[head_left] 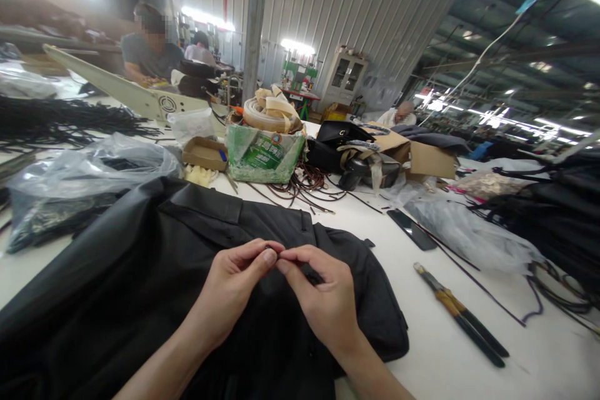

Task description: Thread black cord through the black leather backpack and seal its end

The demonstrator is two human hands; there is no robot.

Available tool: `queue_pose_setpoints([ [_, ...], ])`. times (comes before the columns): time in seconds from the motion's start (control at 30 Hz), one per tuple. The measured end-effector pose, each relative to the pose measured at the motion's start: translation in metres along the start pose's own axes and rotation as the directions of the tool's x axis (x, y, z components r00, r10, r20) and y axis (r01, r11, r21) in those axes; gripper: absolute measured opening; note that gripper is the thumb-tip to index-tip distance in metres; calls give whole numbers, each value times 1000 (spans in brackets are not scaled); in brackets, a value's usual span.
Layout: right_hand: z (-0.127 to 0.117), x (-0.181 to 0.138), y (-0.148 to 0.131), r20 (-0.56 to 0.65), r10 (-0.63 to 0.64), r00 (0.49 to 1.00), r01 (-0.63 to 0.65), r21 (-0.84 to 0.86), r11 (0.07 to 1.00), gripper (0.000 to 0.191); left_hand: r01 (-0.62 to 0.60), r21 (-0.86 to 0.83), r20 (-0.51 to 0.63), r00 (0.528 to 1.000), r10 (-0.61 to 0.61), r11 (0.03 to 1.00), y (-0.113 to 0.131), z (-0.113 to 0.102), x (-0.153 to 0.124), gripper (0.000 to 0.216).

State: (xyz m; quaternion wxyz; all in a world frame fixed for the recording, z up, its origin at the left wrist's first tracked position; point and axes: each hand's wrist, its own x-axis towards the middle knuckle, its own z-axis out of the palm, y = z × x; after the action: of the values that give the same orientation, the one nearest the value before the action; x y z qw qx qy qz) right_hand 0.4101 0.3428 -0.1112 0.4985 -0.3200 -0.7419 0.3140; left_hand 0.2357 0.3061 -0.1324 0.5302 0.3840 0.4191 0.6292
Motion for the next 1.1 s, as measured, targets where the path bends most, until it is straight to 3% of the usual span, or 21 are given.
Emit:
queue_pose_setpoints([
  [0.17,-2,2,-3,53,38,998,-37,-30,999,14,-93,186,-48,993,103,978,-3,1,3,28],
  [0.27,-3,2,-6,94,40,995,-35,-57,998,17,-73,212,-56,995,86,974,-3,2,4,31],
  [0.47,-12,1,-1,75,11,997,6,-224,975,18,14,-143,-227,973,-46,990,3,-1,8,45],
  [0.7,-19,5,1,-36,-144,989,143,-28,989,10,251,-311,21,966,-258,917,8,-6,7,47],
  [0.9,-19,7,3,19,-160,987,159,35,987,15,297,-279,43,954,-297,913,10,-4,6,50],
  [1.1,-17,6,2,42,-185,982,186,-10,983,22,301,-260,51,953,-298,917,7,-5,7,47],
])
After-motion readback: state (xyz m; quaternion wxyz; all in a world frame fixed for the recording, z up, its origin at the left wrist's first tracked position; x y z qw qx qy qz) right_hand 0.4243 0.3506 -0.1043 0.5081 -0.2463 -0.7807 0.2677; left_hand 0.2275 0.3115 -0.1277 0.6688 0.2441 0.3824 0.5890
